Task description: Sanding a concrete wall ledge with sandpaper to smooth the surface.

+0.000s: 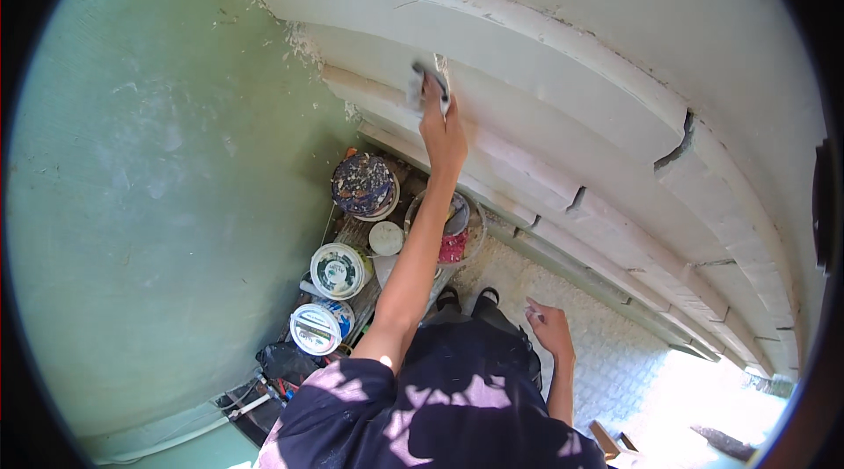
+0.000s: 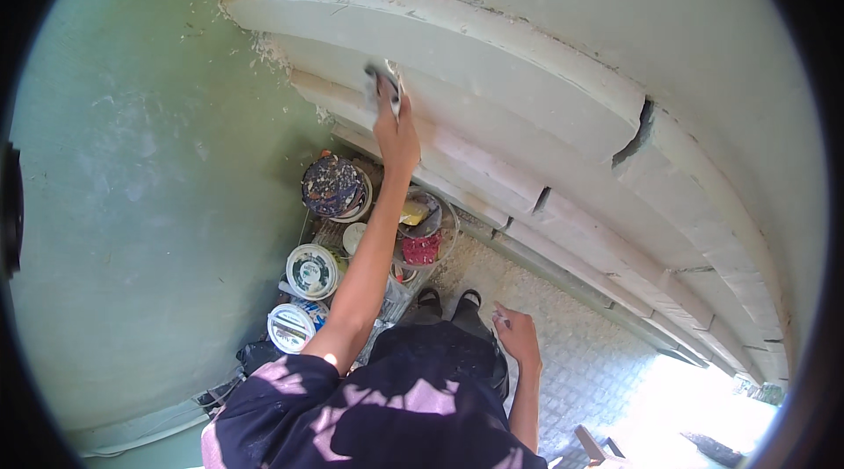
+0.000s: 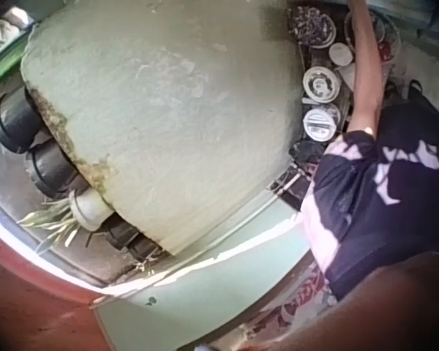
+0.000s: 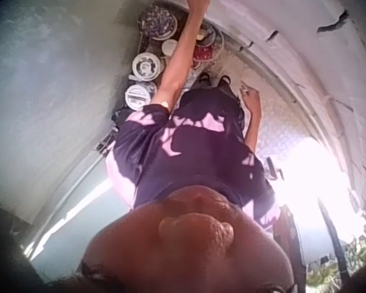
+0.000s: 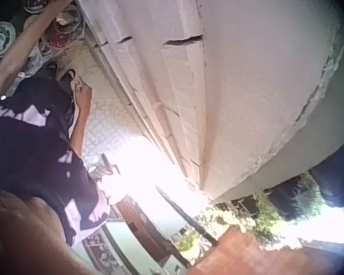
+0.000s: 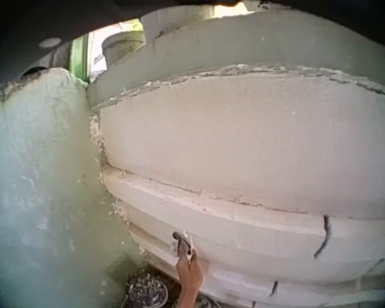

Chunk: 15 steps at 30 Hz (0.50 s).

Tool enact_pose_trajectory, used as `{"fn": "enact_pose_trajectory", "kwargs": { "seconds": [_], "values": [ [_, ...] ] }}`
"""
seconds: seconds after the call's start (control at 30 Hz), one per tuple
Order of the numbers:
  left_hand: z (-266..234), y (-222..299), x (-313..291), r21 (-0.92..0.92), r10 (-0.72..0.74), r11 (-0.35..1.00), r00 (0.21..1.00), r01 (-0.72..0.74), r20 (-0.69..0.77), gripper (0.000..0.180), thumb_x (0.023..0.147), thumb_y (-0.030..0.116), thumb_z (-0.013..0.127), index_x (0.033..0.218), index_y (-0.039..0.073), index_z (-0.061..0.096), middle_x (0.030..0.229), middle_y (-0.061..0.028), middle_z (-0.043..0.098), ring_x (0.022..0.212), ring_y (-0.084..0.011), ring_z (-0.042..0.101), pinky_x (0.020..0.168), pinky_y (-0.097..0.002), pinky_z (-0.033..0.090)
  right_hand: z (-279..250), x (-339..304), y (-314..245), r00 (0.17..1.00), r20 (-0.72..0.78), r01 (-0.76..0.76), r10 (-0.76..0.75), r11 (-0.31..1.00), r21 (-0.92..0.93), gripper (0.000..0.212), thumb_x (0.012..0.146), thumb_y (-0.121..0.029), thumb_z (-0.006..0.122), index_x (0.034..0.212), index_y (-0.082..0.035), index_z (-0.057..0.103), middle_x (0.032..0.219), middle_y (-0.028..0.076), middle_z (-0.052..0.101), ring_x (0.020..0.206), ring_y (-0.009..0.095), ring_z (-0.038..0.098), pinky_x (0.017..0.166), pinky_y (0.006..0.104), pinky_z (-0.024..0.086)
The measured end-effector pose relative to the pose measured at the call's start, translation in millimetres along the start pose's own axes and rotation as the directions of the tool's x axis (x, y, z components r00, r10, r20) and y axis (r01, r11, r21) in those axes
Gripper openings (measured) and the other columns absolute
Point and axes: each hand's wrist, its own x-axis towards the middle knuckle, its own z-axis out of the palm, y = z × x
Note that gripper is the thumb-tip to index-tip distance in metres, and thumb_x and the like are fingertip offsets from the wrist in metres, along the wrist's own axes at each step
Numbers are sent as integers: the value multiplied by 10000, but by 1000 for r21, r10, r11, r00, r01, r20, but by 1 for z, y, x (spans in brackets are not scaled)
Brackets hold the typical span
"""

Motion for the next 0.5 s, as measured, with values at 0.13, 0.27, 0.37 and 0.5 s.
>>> {"fn": "enact_pose_trajectory", "kwargs": {
  "seconds": [0.13, 0.27, 0.37, 0.5],
  "values": [
    [-5, 50, 16, -28, -473, 874, 861, 486, 189, 520, 1047, 84, 502, 1511, -93, 349, 1527, -293, 443, 1435, -381, 435, 1100, -363, 404, -2, -9, 8, 1000, 0, -21, 21, 1000, -4, 400, 914, -237, 643, 1284, -96, 698, 1021, 248, 723, 843, 352, 731, 812, 398, 552],
    [-4, 19, 18, -26, -225, 974, 972, 227, 67, 506, 1054, 110, 498, 1506, -81, 373, 1499, -292, 480, 1387, -367, 499, 1038, -357, 445, -4, -3, 1, 999, 11, -37, 37, 999, 18, 403, 910, -225, 640, 1285, -90, 696, 1025, 254, 722, 843, 360, 732, 827, 400, 555],
    [0, 18, 5, 72, 58, 996, 998, -56, -27, 504, 1054, 114, 499, 1505, -76, 379, 1476, -291, 506, 1348, -370, 533, 1029, -361, 444, 1, 0, 15, 999, 16, -38, 38, 999, -6, 422, 924, -253, 632, 1316, -103, 679, 1046, 194, 748, 809, 313, 721, 809, 379, 551],
    [-2, 48, 29, -58, -294, 951, 948, 302, 121, 516, 1013, 3, 515, 1498, -93, 371, 1504, -309, 461, 1412, -420, 444, 1102, -383, 399, -4, 5, -2, 999, 27, -18, 19, 999, -34, 417, 922, -254, 636, 1307, -104, 686, 1040, 193, 749, 784, 308, 715, 804, 382, 553]
  ]
}}
